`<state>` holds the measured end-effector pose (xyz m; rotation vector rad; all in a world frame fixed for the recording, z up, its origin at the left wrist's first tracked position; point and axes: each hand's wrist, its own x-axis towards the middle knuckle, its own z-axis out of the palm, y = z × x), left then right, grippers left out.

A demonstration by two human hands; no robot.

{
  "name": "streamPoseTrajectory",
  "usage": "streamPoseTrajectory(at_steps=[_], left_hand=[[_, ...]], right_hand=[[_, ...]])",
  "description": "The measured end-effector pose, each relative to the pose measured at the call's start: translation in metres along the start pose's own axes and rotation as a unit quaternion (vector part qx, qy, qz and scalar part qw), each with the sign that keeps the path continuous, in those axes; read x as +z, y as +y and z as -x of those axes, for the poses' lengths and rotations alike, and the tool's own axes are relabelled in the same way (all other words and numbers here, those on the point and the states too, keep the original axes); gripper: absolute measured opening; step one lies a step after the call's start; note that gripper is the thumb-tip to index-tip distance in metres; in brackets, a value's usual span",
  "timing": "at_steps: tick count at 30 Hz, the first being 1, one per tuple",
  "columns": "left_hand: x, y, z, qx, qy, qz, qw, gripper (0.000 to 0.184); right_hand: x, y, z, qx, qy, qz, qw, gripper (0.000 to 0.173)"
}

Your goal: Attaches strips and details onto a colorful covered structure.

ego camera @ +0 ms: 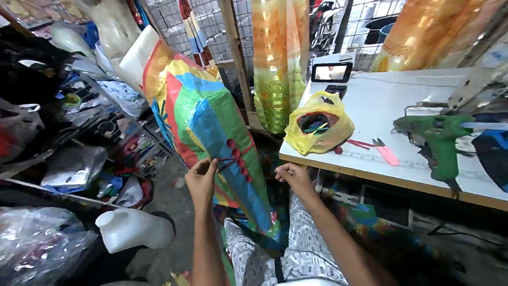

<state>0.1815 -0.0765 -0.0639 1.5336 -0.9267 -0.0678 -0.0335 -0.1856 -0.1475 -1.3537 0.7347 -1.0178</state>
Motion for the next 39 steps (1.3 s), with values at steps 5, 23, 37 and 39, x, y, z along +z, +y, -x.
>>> streamPoseTrajectory(at_steps=[5, 23, 37, 39], left_hand=[[0.004, -0.009, -0.005, 0.045, -0.015, -0.080, 0.996, 0.013], [-0.029, -0.036, 0.020, -0.114, -0.014, 0.226, 0.967, 0.071], [-0.024, -0.029, 0.026, 0.051, -0.006, 0.091, 0.995, 0.027], [-0.017, -0.032, 0.016, 0.058, -0.036, 0.099, 0.993, 0.028]], right_hand=[[0.003, -0.004, 0.000, 0.009, -0.017, 0.007, 1.000, 0.016], [0.006, 0.007, 0.018, -0.002, -0.014, 0.013, 1.000, 0.016], [0.083, -0.032, -0.015, -0.372, -0.021, 0.231, 0.899, 0.019], [0.099, -0.030, -0.029, -0.427, -0.013, 0.264, 0.865, 0.017]])
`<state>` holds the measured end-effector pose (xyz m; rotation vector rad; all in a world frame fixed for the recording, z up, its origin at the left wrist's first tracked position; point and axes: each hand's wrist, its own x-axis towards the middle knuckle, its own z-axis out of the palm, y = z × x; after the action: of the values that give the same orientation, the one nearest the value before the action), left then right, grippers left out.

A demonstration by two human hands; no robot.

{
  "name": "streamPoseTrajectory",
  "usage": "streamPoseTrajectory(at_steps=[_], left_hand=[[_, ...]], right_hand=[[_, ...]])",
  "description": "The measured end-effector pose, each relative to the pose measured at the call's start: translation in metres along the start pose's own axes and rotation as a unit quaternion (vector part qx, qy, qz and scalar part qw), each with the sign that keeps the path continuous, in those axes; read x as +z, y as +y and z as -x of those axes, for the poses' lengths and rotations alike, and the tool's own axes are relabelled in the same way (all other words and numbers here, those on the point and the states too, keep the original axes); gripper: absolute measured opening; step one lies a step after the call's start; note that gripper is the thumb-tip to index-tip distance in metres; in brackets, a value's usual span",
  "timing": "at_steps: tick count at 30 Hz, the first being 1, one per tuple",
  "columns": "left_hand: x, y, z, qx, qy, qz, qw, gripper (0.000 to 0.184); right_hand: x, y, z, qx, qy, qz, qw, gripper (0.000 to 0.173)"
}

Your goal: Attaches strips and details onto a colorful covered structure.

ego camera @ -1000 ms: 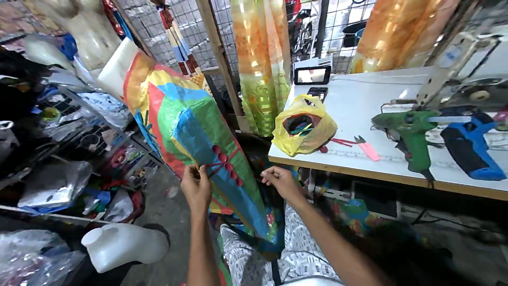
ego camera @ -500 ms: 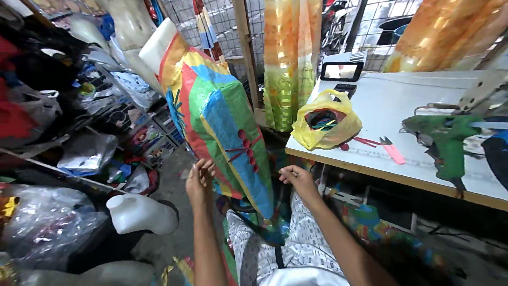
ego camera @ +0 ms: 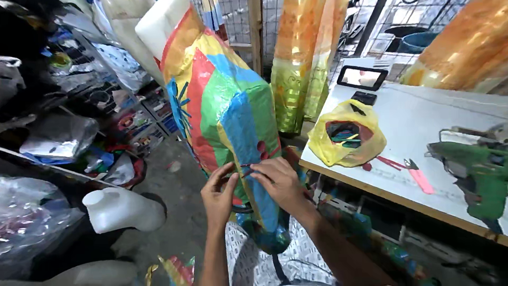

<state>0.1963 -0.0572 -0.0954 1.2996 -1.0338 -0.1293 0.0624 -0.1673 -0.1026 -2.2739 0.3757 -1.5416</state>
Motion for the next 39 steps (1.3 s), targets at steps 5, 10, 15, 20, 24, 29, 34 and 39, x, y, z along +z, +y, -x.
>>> streamPoseTrajectory(at_steps=[5, 10, 15, 20, 24, 29, 34, 39], left_hand=[[0.008, -0.010, -0.017, 0.024, 0.007, 0.004, 1.000, 0.011], [0.007, -0.016, -0.022, 0.051, -0.011, -0.014, 0.999, 0.008], [0.010, -0.010, -0.019, 0.022, 0.018, -0.021, 0.999, 0.007], [0.004, -0.002, -0.010, 0.008, 0.008, -0.010, 1.000, 0.013], [-0.001, -0.001, -0.006, 0.041, -0.013, -0.012, 0.999, 0.023], [0.010, -0.005, -0.007, 0.060, -0.005, -0.078, 0.995, 0.040], [0.016, -0.014, -0.016, 0.159, 0.023, -0.162, 0.974, 0.021], [0.013, -0.019, -0.026, 0.148, -0.003, -0.130, 0.980, 0.017]], right_hand=[[0.022, 0.008, -0.014, -0.056, 0.003, 0.066, 0.996, 0.012], [0.024, 0.014, -0.022, -0.068, -0.015, 0.062, 0.996, 0.014], [0.002, 0.016, -0.031, 0.016, 0.069, 0.020, 0.997, 0.018], [-0.062, 0.026, -0.034, 0.140, 0.195, -0.112, 0.964, 0.012], [-0.092, 0.036, -0.017, 0.225, 0.228, -0.165, 0.933, 0.018], [-0.096, 0.046, -0.017, 0.280, 0.211, -0.179, 0.919, 0.014], [-0.080, 0.065, -0.030, 0.298, 0.178, -0.142, 0.927, 0.020], [-0.070, 0.089, -0.077, 0.210, 0.096, -0.020, 0.973, 0.018]])
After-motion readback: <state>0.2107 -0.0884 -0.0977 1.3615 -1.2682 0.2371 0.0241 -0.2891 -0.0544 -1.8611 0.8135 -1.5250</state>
